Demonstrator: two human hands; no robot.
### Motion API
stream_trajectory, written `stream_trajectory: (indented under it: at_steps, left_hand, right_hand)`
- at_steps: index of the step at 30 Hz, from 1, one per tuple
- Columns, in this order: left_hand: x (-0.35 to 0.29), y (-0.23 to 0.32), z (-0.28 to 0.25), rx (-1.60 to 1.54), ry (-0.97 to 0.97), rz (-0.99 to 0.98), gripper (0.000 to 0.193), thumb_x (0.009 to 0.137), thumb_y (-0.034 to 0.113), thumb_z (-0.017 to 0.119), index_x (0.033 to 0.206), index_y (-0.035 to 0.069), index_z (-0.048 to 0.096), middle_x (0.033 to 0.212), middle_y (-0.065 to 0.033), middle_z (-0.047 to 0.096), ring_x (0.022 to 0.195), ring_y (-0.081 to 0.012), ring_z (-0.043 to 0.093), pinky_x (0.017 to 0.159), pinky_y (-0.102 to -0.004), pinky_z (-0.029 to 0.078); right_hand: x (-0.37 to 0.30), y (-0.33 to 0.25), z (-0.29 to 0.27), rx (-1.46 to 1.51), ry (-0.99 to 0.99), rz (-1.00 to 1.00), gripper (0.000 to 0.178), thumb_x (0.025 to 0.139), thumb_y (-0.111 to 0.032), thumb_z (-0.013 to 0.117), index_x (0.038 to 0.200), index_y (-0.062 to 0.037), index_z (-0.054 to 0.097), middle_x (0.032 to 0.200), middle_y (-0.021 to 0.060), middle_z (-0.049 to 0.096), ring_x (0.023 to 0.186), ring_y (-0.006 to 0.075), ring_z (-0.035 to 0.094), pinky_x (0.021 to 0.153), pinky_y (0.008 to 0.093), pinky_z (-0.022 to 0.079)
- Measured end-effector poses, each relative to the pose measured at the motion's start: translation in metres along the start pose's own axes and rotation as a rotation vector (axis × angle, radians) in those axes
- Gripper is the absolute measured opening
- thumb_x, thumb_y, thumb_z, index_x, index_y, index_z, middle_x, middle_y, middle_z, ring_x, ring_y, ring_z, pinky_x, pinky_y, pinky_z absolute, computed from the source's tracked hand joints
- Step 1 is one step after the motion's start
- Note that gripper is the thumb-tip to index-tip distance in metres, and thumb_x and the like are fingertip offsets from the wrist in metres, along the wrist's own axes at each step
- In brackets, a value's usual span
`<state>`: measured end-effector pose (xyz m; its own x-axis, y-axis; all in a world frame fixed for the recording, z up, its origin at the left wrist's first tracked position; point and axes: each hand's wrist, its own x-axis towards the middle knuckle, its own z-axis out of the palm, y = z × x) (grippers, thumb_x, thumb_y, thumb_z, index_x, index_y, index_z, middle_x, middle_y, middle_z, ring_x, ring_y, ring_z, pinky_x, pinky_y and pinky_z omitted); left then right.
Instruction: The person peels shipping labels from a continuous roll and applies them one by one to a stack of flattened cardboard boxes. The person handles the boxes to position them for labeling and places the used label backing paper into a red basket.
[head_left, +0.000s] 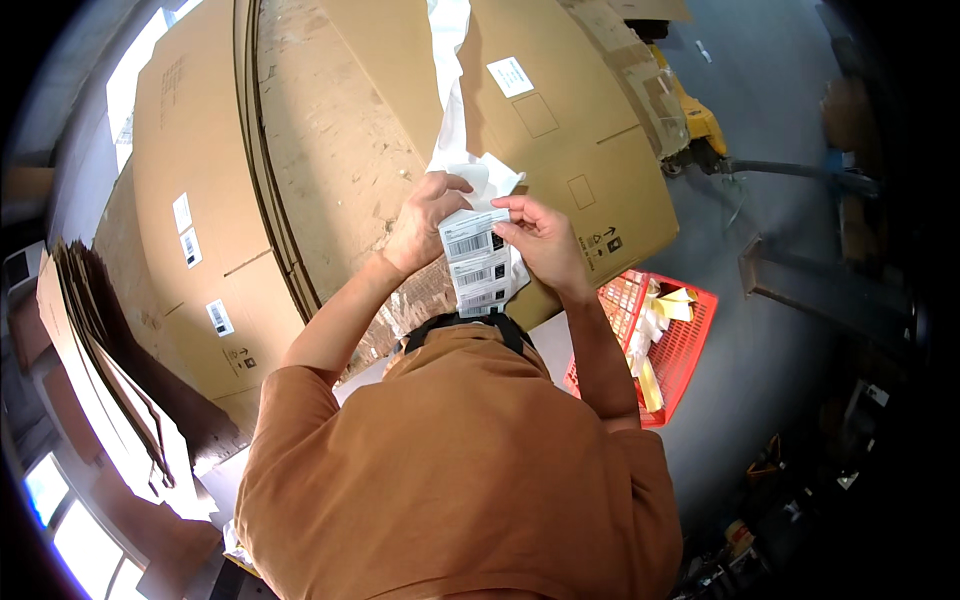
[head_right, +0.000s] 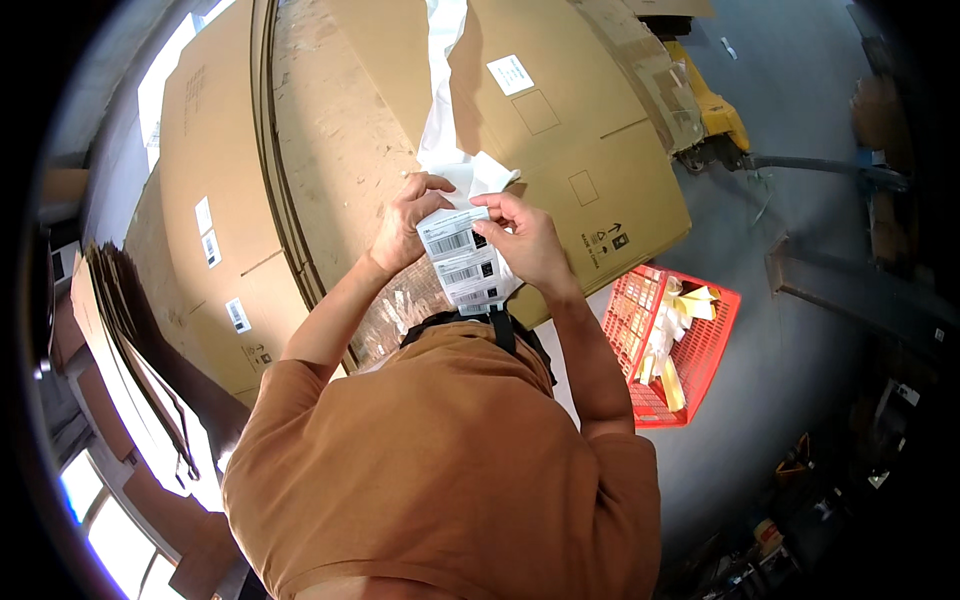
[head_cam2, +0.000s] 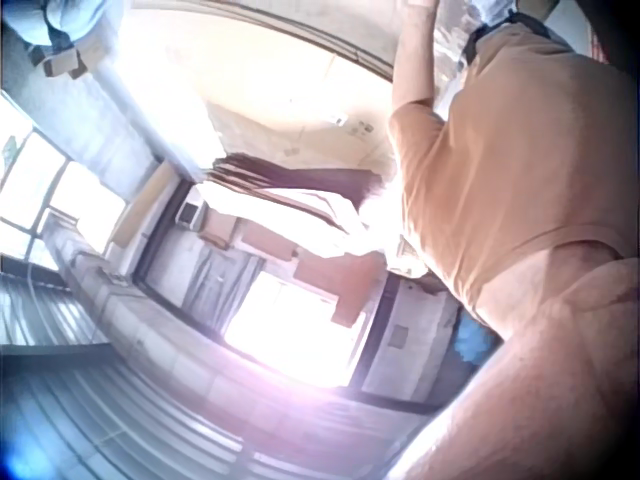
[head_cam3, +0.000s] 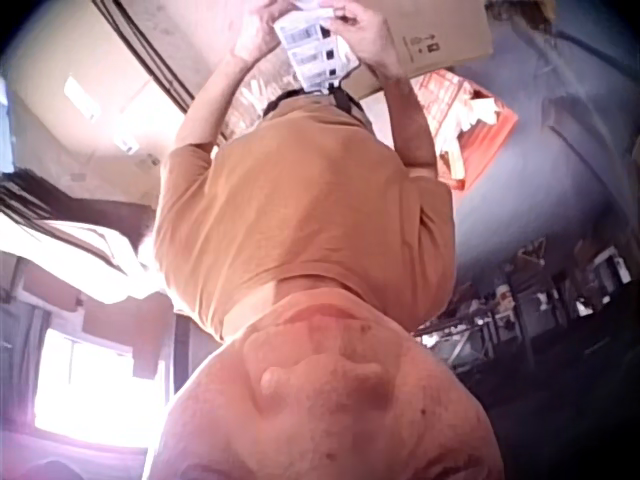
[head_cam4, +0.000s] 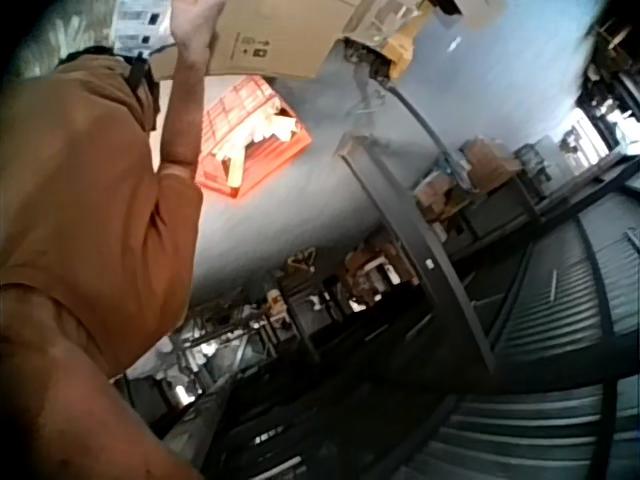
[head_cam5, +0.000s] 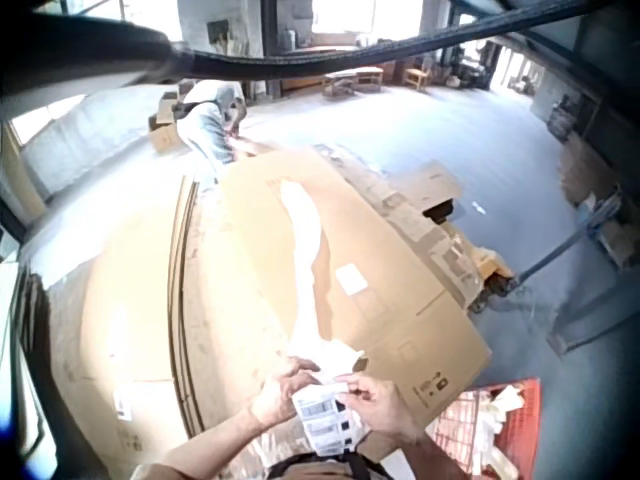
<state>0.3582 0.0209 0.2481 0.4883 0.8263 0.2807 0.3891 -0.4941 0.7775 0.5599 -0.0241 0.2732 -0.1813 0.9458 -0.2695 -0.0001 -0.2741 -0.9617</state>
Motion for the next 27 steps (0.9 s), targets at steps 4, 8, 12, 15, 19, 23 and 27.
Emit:
stream_trajectory:
  at_steps: [4, 8, 12, 15, 19, 23, 27]
  left_hand:
    - [0.0, -0.015, -0.002, 0.001, -0.039, -0.037, 0.014, 0.07, 0.008, 0.071, 0.078, 0.001, 0.062, 0.101, -0.0136, 0.059, 0.095, -0.0321, 0.056, 0.081, -0.0377, 0.048]
    - [-0.012, -0.037, -0.008, 0.096, 0.004, -0.212, 0.012, 0.07, 0.003, 0.068, 0.079, -0.002, 0.061, 0.1, -0.0165, 0.059, 0.092, -0.0353, 0.058, 0.078, -0.0383, 0.049]
    - [-0.029, -0.064, -0.024, 0.165, 0.148, -0.361, 0.01, 0.069, -0.003, 0.065, 0.078, -0.003, 0.061, 0.104, -0.0179, 0.059, 0.093, -0.0363, 0.058, 0.079, -0.0382, 0.049]
    - [-0.041, -0.074, -0.038, 0.145, 0.172, -0.417, 0.016, 0.068, -0.009, 0.059, 0.083, -0.004, 0.062, 0.113, -0.0195, 0.057, 0.099, -0.0373, 0.058, 0.084, -0.0391, 0.048]
    - [-0.05, -0.071, -0.037, 0.117, 0.141, -0.468, 0.021, 0.069, -0.01, 0.057, 0.088, -0.004, 0.064, 0.117, -0.0192, 0.056, 0.104, -0.0363, 0.057, 0.087, -0.039, 0.047]
    - [-0.057, -0.072, -0.029, 0.05, 0.098, -0.49, 0.016, 0.073, -0.005, 0.061, 0.088, -0.002, 0.065, 0.117, -0.0204, 0.056, 0.1, -0.0356, 0.06, 0.085, -0.0373, 0.049]
    - [-0.055, -0.072, -0.026, 0.056, 0.1, -0.514, 0.013, 0.075, -0.002, 0.062, 0.088, -0.002, 0.065, 0.117, -0.0208, 0.056, 0.098, -0.035, 0.061, 0.083, -0.0372, 0.049]
  right_hand:
    - [0.009, -0.011, 0.002, -0.56, 0.128, -0.346, 0.017, 0.083, -0.002, 0.063, 0.1, -0.0019, 0.065, 0.09, 0.0102, 0.066, 0.077, 0.0161, 0.061, 0.07, 0.0286, 0.049]
    - [0.029, -0.003, 0.002, -0.613, 0.257, -0.456, 0.01, 0.083, -0.006, 0.064, 0.092, -0.002, 0.065, 0.08, 0.0093, 0.064, 0.072, 0.0142, 0.06, 0.068, 0.0279, 0.047]
    - [0.076, 0.025, -0.039, -0.17, 0.463, 0.067, 0.012, 0.085, -0.009, 0.064, 0.094, -0.0014, 0.064, 0.077, 0.0019, 0.062, 0.062, 0.0083, 0.055, 0.057, 0.0219, 0.043]
    - [0.117, 0.059, -0.08, 0.088, 0.618, 0.141, 0.012, 0.086, -0.01, 0.064, 0.095, -0.0013, 0.063, 0.076, 0.0016, 0.061, 0.059, 0.0052, 0.052, 0.051, 0.0201, 0.039]
    - [0.153, 0.091, -0.108, 0.089, 0.712, 0.216, 0.012, 0.085, -0.008, 0.065, 0.094, -0.0004, 0.063, 0.075, 0.0016, 0.06, 0.056, 0.0062, 0.051, 0.049, 0.0207, 0.039]
    - [0.172, 0.109, -0.118, 0.085, 0.749, 0.221, 0.012, 0.084, -0.006, 0.065, 0.093, 0.0016, 0.062, 0.075, 0.0033, 0.061, 0.055, 0.0077, 0.051, 0.05, 0.0213, 0.041]
    - [0.179, 0.113, -0.112, 0.079, 0.772, 0.26, 0.012, 0.084, -0.006, 0.065, 0.091, 0.0031, 0.061, 0.075, 0.0049, 0.062, 0.054, 0.0086, 0.051, 0.05, 0.0222, 0.043]
